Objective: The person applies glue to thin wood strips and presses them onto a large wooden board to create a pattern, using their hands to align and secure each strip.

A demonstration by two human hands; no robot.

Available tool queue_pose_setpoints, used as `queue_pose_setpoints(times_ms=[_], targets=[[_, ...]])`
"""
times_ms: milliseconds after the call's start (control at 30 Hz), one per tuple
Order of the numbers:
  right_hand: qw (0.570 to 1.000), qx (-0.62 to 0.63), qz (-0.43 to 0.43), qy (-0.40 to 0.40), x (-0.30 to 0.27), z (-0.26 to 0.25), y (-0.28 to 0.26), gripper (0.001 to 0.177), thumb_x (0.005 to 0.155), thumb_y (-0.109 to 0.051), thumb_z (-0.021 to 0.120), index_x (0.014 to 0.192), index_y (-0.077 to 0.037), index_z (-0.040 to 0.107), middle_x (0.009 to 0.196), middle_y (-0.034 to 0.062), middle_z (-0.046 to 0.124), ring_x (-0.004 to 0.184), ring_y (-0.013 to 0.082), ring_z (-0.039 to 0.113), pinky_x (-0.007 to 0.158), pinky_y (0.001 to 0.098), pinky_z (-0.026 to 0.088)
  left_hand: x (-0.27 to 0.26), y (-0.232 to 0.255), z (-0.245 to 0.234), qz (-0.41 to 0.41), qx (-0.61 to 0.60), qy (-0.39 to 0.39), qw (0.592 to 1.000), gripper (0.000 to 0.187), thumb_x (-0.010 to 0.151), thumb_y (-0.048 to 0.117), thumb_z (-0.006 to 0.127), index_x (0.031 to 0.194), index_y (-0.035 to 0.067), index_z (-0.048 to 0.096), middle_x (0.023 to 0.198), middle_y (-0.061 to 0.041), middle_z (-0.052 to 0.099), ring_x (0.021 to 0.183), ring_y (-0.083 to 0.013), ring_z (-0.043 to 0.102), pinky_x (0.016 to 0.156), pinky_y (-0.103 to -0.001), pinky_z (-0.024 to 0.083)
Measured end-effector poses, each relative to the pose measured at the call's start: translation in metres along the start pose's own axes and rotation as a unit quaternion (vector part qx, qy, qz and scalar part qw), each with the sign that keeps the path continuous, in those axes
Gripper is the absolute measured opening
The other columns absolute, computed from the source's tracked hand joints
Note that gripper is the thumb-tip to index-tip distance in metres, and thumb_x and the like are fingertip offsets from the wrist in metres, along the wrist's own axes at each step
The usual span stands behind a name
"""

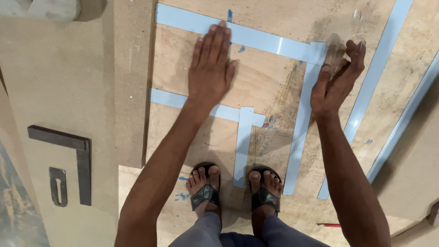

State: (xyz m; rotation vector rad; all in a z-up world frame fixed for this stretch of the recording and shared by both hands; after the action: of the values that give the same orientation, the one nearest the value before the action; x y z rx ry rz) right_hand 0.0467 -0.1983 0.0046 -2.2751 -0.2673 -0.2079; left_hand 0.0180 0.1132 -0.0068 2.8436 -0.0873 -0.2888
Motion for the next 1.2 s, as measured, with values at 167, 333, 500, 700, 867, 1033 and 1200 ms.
queue_pose_setpoints(times_ms=[167,333,500,700,867,1033,1200], targets=[[0.999,-0.029,0.018,0.001,0.0,0.001,0.0,0.065,0.121,-0.036,0.051,0.165,-0.005,0.014,0.161,0.0173,0.041,0.143,0.0259,0.048,0.111,0.0367,0.043,-0.005,-0.04,-0.009,-0.057,0.004,0.005,0.998,0.067,0.114,0.044,0.023,0.165,0.001,0.016,0.173,-0.018,0.015,0.161,-0.0312,0.014,0.132,-0.049,0.015],[1.0,-0.021,0.011,-0.002,-0.001,0.001,-0.001,0.064,0.123,-0.037,0.05,0.167,-0.007,0.014,0.164,0.0169,0.038,0.143,0.0261,0.047,0.118,0.0387,0.041,-0.009,-0.061,-0.023,-0.073,0.003,0.088,0.993,0.068,0.117,0.04,0.035,0.16,-0.012,0.028,0.169,-0.027,0.023,0.159,-0.0387,0.021,0.132,-0.052,0.016],[1.0,-0.022,0.007,0.0,0.0,0.0,0.001,0.063,0.123,-0.036,0.051,0.166,-0.007,0.015,0.164,0.0173,0.037,0.146,0.0272,0.048,0.117,0.0392,0.042,-0.005,-0.068,-0.028,-0.075,-0.002,0.126,0.989,0.069,0.118,0.037,0.042,0.155,-0.02,0.031,0.164,-0.035,0.026,0.155,-0.0458,0.026,0.13,-0.055,0.016],[1.0,-0.01,-0.013,0.015,-0.002,0.002,0.009,0.061,0.12,-0.029,0.051,0.167,-0.008,0.017,0.164,0.015,0.039,0.137,0.0226,0.049,0.11,0.0352,0.045,-0.001,-0.067,-0.032,-0.081,-0.009,0.107,0.991,0.074,0.117,0.037,0.044,0.151,-0.027,0.029,0.159,-0.043,0.026,0.153,-0.0519,0.024,0.128,-0.057,0.012],[0.997,0.072,0.005,0.02,-0.001,0.002,0.026,0.065,0.114,-0.018,0.054,0.168,-0.008,0.019,0.16,0.014,0.043,0.11,0.0145,0.051,0.091,0.0275,0.046,0.001,-0.066,-0.028,-0.072,0.029,0.068,0.995,0.073,0.119,0.035,0.044,0.151,-0.03,0.029,0.16,-0.045,0.026,0.152,-0.0544,0.021,0.129,-0.058,0.009],[0.992,0.12,-0.011,0.025,0.003,-0.02,0.026,0.061,0.119,-0.01,0.053,0.168,-0.011,0.016,0.161,0.0103,0.04,0.123,0.0194,0.05,0.099,0.0278,0.05,-0.005,-0.07,-0.026,-0.049,0.018,0.076,0.996,0.072,0.119,0.03,0.047,0.156,-0.026,0.02,0.163,-0.045,0.022,0.154,-0.0536,0.018,0.127,-0.058,0.007],[0.993,0.113,0.01,0.042,-0.016,-0.054,0.014,0.058,0.121,-0.006,0.053,0.167,-0.012,0.018,0.163,0.0129,0.041,0.127,0.0205,0.056,0.095,0.0287,0.054,-0.032,-0.049,-0.033,0.03,0.001,0.096,0.995,0.07,0.112,0.019,0.057,0.162,-0.013,0.021,0.167,-0.037,0.025,0.155,-0.0492,0.023,0.127,-0.056,0.014]])
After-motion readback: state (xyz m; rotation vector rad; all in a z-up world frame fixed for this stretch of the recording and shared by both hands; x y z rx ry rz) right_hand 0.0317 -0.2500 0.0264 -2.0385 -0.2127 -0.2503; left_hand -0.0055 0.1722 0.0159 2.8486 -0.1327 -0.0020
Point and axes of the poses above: each hand's wrist, its own x-axis towards the middle knuckle, its own z-axis out of the palm, y = z × x, the point moved 4 cm from there along x, towards the middle knuckle
